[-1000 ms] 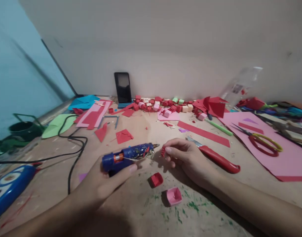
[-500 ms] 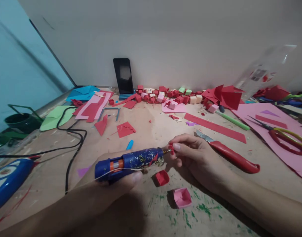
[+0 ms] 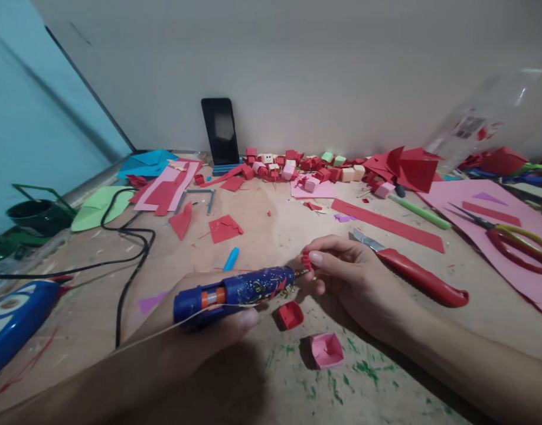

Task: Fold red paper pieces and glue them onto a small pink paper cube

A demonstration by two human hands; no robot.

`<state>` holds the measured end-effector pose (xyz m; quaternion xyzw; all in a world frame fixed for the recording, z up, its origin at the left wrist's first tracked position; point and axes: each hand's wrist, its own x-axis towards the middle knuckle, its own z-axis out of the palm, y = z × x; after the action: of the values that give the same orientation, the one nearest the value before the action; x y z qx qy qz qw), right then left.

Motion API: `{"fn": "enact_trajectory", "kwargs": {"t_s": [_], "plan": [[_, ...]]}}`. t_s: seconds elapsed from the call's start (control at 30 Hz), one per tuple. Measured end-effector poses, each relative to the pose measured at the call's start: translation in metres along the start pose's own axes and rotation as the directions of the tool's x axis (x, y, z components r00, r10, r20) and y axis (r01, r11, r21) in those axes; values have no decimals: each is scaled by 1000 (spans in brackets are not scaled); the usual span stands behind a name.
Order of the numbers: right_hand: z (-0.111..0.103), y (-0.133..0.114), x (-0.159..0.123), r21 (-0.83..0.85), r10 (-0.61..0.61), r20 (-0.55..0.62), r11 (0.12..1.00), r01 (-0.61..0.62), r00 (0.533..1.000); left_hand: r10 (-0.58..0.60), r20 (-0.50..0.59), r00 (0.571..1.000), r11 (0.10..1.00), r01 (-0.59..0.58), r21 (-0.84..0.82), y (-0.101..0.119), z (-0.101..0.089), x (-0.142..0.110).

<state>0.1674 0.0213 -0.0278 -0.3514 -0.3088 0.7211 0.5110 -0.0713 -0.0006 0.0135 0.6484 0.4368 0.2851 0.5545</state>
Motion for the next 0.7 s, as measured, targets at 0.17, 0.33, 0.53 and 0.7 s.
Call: {"fn": "enact_trajectory", "kwargs": {"t_s": [0.17, 0.33, 0.53, 0.7], "plan": [[2, 0, 1, 1, 11, 4, 1000, -11, 1000, -4, 42, 999, 999, 5, -47, 1, 0, 2], [2, -1, 1, -1, 7, 6, 1000, -7, 1000, -17, -6, 1000, 999, 17, -34, 3, 1, -2], [1, 0, 0, -14, 17, -3, 1000, -17, 1000, -77, -54, 996, 997, 77, -14, 4, 3, -6], [2, 0, 1, -11, 20, -3, 1000, -20, 1000, -59, -79, 995, 998, 61, 16, 3, 3, -5]]}}
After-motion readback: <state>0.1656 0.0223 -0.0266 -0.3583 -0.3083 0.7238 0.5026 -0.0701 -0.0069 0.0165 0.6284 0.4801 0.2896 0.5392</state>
